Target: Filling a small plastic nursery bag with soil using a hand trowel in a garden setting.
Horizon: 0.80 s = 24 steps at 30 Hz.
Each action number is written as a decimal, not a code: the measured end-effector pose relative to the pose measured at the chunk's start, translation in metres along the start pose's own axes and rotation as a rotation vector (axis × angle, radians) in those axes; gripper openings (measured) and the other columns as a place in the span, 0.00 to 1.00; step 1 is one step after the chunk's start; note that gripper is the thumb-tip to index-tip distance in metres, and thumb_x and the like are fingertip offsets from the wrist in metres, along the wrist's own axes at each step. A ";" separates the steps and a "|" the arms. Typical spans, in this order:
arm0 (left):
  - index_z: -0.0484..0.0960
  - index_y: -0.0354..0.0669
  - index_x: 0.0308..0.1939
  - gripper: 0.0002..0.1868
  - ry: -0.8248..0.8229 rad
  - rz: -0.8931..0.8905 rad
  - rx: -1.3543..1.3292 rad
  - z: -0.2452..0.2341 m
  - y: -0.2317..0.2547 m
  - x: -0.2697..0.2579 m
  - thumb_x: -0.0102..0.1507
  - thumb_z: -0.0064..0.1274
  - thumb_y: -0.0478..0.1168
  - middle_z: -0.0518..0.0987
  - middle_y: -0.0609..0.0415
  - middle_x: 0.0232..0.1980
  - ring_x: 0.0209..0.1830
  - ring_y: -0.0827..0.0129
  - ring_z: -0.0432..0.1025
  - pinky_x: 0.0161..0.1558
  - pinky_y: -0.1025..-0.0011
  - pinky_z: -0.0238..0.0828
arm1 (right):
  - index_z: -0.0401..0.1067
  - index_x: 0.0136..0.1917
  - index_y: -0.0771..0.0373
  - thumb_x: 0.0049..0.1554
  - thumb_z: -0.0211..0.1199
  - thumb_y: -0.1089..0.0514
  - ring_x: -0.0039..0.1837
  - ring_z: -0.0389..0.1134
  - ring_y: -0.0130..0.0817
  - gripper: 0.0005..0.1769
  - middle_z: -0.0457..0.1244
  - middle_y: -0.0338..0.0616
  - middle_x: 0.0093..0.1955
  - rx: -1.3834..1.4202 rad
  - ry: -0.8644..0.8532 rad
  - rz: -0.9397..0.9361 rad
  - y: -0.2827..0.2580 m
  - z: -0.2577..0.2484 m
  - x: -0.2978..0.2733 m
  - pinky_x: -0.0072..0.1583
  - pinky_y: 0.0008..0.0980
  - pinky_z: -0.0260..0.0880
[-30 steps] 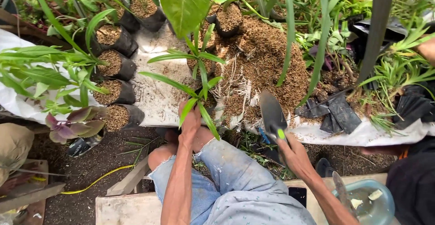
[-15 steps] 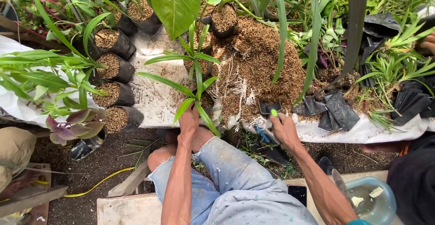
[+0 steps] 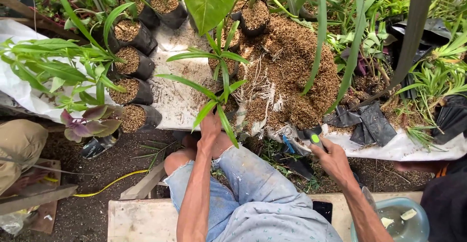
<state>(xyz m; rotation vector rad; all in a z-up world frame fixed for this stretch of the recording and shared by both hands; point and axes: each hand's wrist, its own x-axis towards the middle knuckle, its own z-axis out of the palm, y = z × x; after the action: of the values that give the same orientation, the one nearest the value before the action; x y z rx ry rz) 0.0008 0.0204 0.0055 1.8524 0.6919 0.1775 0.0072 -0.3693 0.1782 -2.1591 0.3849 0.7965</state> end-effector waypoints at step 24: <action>0.67 0.45 0.87 0.44 -0.119 0.019 -0.225 0.011 -0.011 -0.003 0.63 0.49 0.28 0.69 0.36 0.84 0.86 0.35 0.58 0.83 0.35 0.52 | 0.83 0.60 0.60 0.69 0.61 0.50 0.50 0.78 0.47 0.16 0.74 0.52 0.45 -0.942 -0.325 -0.444 -0.205 0.025 0.021 0.59 0.47 0.78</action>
<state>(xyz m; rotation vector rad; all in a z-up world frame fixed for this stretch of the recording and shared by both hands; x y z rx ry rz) -0.0009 0.0130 -0.0083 1.6407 0.5487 0.1502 0.1159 -0.2188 0.2699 -2.7103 -0.7685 1.1746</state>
